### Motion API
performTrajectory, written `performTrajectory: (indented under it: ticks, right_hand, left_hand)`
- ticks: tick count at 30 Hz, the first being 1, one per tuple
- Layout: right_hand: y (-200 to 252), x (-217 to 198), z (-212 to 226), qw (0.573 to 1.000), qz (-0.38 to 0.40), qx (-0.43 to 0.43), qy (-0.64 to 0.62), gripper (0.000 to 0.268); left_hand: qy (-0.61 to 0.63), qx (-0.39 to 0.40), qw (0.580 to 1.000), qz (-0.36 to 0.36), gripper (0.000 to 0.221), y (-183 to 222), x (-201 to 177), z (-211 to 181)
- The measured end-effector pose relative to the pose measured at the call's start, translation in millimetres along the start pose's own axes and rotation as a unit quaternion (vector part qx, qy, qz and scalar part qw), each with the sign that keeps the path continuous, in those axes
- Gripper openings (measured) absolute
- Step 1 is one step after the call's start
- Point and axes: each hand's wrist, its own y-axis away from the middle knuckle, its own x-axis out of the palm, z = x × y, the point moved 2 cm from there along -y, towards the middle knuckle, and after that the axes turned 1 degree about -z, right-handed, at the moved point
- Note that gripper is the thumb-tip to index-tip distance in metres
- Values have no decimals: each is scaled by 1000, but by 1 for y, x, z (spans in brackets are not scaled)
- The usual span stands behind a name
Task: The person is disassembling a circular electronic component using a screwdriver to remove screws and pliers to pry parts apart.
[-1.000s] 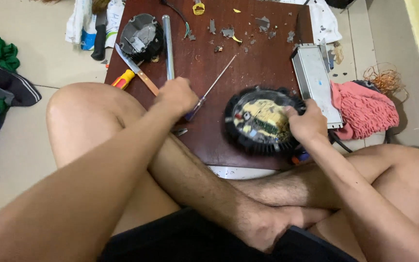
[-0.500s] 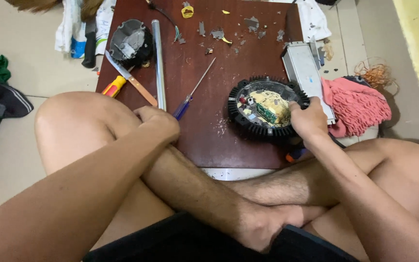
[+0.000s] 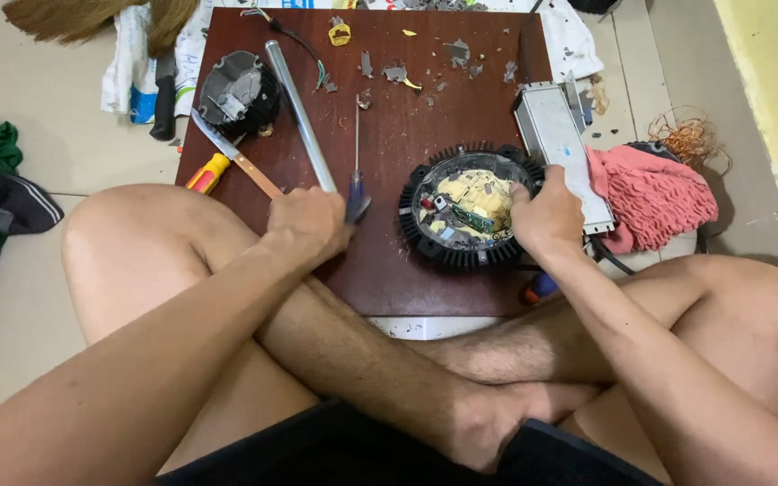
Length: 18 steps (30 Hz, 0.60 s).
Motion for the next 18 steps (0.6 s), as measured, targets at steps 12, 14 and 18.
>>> performTrajectory:
  ticks: [12, 14, 18]
  right_hand:
    - [6, -6, 6, 1000, 19, -8, 15, 58]
    - [14, -11, 12, 1000, 14, -21, 13, 57]
    - [33, -19, 29, 998, 9, -57, 25, 53]
  left_hand:
    - [46, -14, 995, 87, 27, -9, 26, -4]
    - [40, -14, 997, 63, 25, -3, 8, -6]
    - [34, -6, 999, -19, 21, -16, 6, -5]
